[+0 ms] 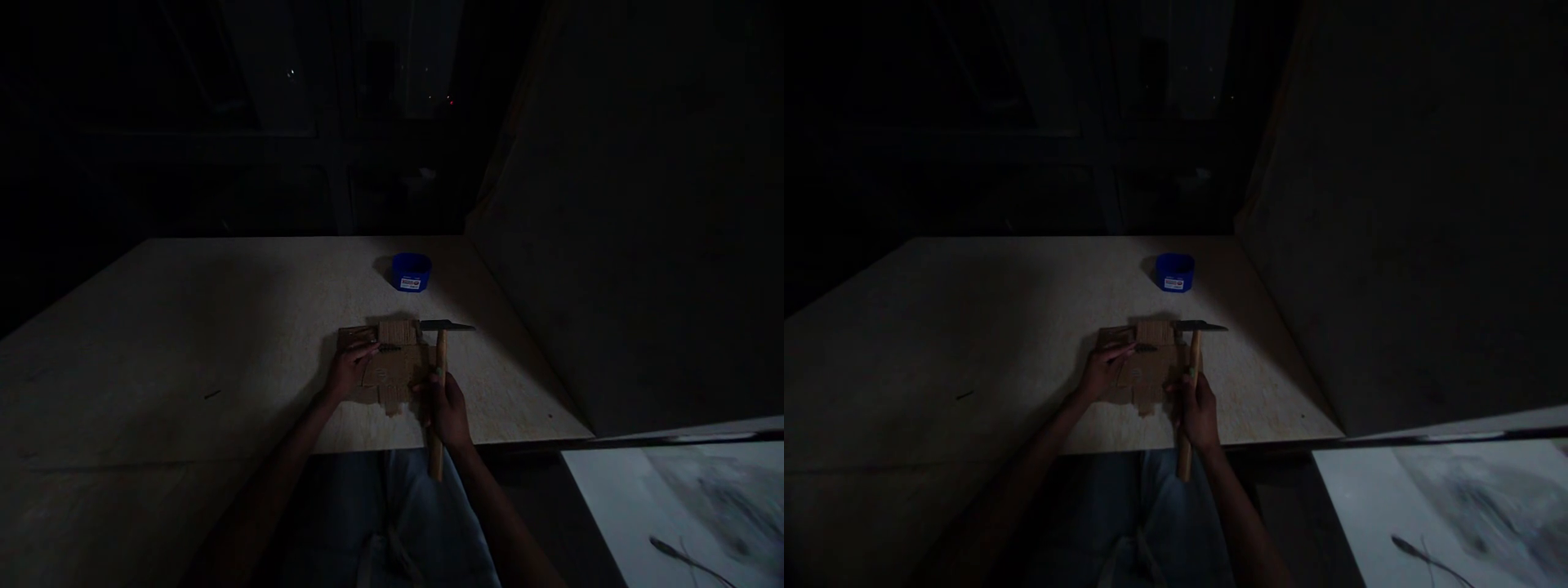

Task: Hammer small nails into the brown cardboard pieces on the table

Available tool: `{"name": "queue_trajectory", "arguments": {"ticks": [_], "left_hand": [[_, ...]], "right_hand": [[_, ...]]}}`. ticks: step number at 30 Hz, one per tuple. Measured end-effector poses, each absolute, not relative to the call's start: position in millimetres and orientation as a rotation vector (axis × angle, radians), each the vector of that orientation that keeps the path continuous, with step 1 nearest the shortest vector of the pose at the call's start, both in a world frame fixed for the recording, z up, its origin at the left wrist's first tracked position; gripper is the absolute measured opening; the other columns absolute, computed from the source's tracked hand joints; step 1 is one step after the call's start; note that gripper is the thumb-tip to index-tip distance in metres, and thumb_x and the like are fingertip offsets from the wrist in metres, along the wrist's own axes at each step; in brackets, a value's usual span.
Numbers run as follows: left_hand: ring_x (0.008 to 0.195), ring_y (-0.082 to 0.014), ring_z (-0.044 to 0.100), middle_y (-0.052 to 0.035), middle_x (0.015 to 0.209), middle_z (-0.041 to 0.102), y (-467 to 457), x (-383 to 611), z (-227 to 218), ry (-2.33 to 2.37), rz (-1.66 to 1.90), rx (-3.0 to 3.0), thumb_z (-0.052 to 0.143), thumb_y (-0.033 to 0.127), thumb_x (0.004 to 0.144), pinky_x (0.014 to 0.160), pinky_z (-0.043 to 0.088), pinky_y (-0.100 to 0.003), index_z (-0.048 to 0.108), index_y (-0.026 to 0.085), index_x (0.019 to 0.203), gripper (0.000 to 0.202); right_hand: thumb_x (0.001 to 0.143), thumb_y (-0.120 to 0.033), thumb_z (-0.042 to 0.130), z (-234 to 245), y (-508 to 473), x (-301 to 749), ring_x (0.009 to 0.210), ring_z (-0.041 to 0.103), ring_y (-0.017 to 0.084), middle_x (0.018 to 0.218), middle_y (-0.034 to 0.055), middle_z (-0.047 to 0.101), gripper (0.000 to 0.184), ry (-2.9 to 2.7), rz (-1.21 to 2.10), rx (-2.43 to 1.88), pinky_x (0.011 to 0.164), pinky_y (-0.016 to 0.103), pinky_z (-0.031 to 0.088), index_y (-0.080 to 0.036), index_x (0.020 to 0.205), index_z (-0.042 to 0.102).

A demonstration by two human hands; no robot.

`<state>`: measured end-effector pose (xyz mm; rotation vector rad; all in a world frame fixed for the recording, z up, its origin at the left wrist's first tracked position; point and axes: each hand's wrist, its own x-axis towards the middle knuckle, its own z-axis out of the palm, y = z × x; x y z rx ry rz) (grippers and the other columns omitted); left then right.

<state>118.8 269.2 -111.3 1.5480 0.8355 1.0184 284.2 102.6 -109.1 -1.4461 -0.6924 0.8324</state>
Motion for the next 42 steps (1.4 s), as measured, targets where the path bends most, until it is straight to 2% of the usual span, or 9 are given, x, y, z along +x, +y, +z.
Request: {"name": "queue_trajectory", "arguments": {"ticks": [3,6,12,15,19,24,30,36,42], "left_hand": [[0.097,-0.0258,0.069,-0.0052,0.096,0.078,268,121,-109,0.82,1.032,1.502,0.082,0.023,0.07,0.102,0.05,-0.043,0.08,0.027,0.083,0.014],[0.097,-0.0266,0.07,-0.0042,0.094,0.078,267,123,-106,0.852,1.017,1.413,0.085,0.019,0.066,0.103,0.05,-0.044,0.081,0.027,0.082,0.018],[0.095,-0.0273,0.072,-0.0023,0.091,0.079,267,123,-109,0.915,0.997,1.363,0.086,0.018,0.065,0.104,0.05,-0.046,0.081,0.027,0.081,0.019],[0.094,-0.0259,0.072,-0.0021,0.089,0.079,266,123,-108,0.921,0.99,1.341,0.085,0.014,0.065,0.102,0.053,-0.042,0.081,0.026,0.08,0.019],[0.097,-0.0241,0.072,-0.0038,0.096,0.078,267,124,-106,0.941,0.965,1.386,0.082,0.01,0.069,0.1,0.052,-0.036,0.081,0.025,0.087,0.023],[0.095,-0.0228,0.071,-0.0048,0.098,0.077,268,126,-111,0.869,0.984,1.283,0.084,0.01,0.066,0.097,0.053,-0.035,0.079,0.024,0.089,0.027],[0.098,-0.0244,0.07,-0.0044,0.096,0.078,267,127,-115,0.847,1.001,1.257,0.085,0.015,0.065,0.1,0.052,-0.038,0.079,0.025,0.084,0.022],[0.098,-0.0229,0.071,-0.0061,0.1,0.078,270,126,-120,0.88,0.984,1.502,0.078,0.018,0.076,0.097,0.052,-0.035,0.08,0.024,0.089,0.015],[0.096,-0.0254,0.07,-0.0055,0.099,0.078,273,127,-136,0.822,1.016,1.535,0.08,0.028,0.075,0.099,0.052,-0.042,0.078,0.027,0.091,0.016]], "right_hand": [[0.091,-0.067,0.052,-111,103,284,0.031,0.046,0.007,0.08,0.0038,0.074,0.047,-0.678,0.839,-1.442,0.029,0.021,0.036,-0.02,0.094,0.056],[0.091,-0.066,0.052,-113,103,285,0.032,0.046,0.007,0.086,0.0055,0.075,0.047,-0.68,0.845,-1.452,0.028,0.021,0.036,-0.02,0.094,0.055],[0.09,-0.068,0.052,-109,102,284,0.032,0.047,0.007,0.087,0.0063,0.075,0.048,-0.672,0.825,-1.475,0.028,0.021,0.037,-0.02,0.093,0.055],[0.09,-0.068,0.051,-105,103,283,0.032,0.047,0.007,0.085,0.0064,0.075,0.049,-0.678,0.814,-1.484,0.028,0.021,0.037,-0.02,0.094,0.055],[0.09,-0.069,0.051,-105,103,282,0.03,0.044,0.007,0.077,0.0049,0.073,0.05,-0.677,0.81,-1.49,0.027,0.02,0.035,-0.019,0.093,0.055],[0.091,-0.067,0.052,-112,103,283,0.031,0.045,0.007,0.082,0.0057,0.074,0.047,-0.663,0.814,-1.459,0.028,0.02,0.037,-0.02,0.095,0.054],[0.091,-0.067,0.052,-110,103,282,0.032,0.044,0.006,0.083,0.0059,0.073,0.048,-0.67,0.789,-1.496,0.028,0.019,0.038,-0.019,0.096,0.054],[0.089,-0.069,0.053,-105,103,281,0.033,0.045,0.007,0.07,0.0027,0.068,0.05,-0.682,0.758,-1.553,0.028,0.019,0.037,-0.019,0.088,0.057],[0.087,-0.069,0.055,-103,104,280,0.033,0.046,0.007,0.08,0.005,0.072,0.049,-0.649,0.782,-1.535,0.028,0.02,0.038,-0.02,0.089,0.054]]}}
